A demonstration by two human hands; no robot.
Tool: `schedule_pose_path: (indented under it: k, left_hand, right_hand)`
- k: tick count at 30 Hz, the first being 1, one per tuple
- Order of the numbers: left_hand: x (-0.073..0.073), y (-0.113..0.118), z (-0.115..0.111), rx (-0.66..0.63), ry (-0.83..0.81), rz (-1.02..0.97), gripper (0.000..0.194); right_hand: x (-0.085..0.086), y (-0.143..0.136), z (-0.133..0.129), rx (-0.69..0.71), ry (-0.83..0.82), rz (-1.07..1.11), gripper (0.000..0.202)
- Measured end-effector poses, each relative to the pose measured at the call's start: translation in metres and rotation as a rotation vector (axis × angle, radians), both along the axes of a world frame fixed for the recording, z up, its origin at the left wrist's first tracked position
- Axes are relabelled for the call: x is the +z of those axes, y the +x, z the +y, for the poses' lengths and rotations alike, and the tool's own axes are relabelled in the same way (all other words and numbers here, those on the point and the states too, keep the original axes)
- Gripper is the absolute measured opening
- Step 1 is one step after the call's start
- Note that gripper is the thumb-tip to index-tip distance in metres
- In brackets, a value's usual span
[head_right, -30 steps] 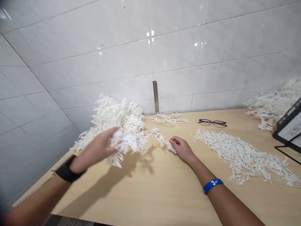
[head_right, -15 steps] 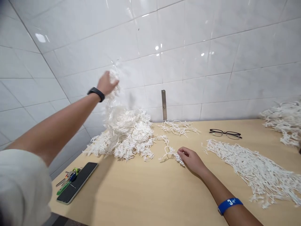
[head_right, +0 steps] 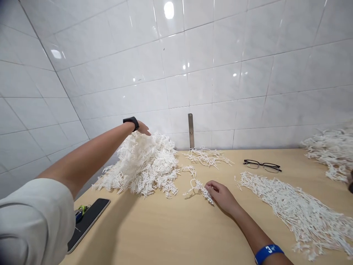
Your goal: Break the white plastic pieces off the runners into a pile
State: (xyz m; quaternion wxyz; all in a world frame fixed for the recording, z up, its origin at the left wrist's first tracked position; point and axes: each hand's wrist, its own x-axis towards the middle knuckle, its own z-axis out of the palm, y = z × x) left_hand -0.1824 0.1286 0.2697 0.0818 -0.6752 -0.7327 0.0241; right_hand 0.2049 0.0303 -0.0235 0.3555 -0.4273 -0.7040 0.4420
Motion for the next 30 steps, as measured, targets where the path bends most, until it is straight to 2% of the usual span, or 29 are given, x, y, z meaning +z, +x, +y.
schedule_pose_path:
  k: [2, 4, 6, 7, 8, 10, 13, 15, 16, 18, 20, 22, 26, 30]
  left_hand:
    - [0.006, 0.014, -0.004, 0.052, -0.044, 0.033, 0.069]
    - [0.005, 0.036, -0.015, 0.056, -0.057, 0.061, 0.066]
    - [-0.009, 0.068, -0.034, -0.024, -0.023, 0.057, 0.062]
    - [-0.021, 0.088, -0.047, -0.141, 0.047, -0.001, 0.060]
    - [-0.038, 0.110, -0.059, -0.280, 0.089, -0.101, 0.056]
    - [-0.082, 0.156, -0.085, -0.487, 0.092, -0.342, 0.044]
    - [-0.162, 0.220, -0.107, -0.603, 0.206, -0.563, 0.034]
    - [-0.211, 0.251, -0.106, -0.650, 0.294, -0.633, 0.032]
    - [-0.230, 0.261, -0.101, -0.684, 0.319, -0.640, 0.032]
    - [-0.259, 0.270, -0.089, -0.713, 0.296, -0.673, 0.030]
    - [-0.274, 0.268, -0.077, -0.681, 0.210, -0.779, 0.031]
    - [-0.280, 0.262, -0.068, -0.644, 0.142, -0.916, 0.032]
    - [-0.282, 0.255, -0.059, -0.551, 0.061, -1.083, 0.033]
    - [-0.282, 0.258, -0.058, -0.534, 0.018, -1.078, 0.031]
  right_hand:
    - [0.000, 0.000, 0.000, 0.001, 0.004, 0.002, 0.035]
    - [0.000, 0.000, 0.000, 0.005, 0.001, 0.007, 0.036]
    - [0.000, -0.001, -0.001, 0.013, 0.000, 0.014, 0.036]
    - [0.000, -0.002, -0.001, 0.013, 0.000, 0.022, 0.036]
    - [0.001, -0.002, -0.002, 0.009, 0.001, 0.032, 0.036]
    - [0.000, -0.002, -0.002, -0.019, 0.005, 0.063, 0.035]
    - [-0.003, 0.000, 0.000, -0.119, 0.025, 0.106, 0.032]
    - [-0.007, 0.005, 0.004, -0.194, 0.054, 0.106, 0.028]
    - [-0.009, 0.008, 0.007, -0.219, 0.070, 0.099, 0.027]
    - [-0.011, 0.016, 0.012, -0.232, 0.087, 0.080, 0.027]
    - [-0.011, 0.024, 0.016, -0.224, 0.065, 0.070, 0.032]
    - [-0.010, 0.031, 0.020, -0.231, 0.030, 0.068, 0.036]
    - [-0.008, 0.042, 0.025, -0.276, -0.022, 0.089, 0.034]
    - [-0.006, 0.046, 0.026, -0.261, -0.074, 0.123, 0.027]
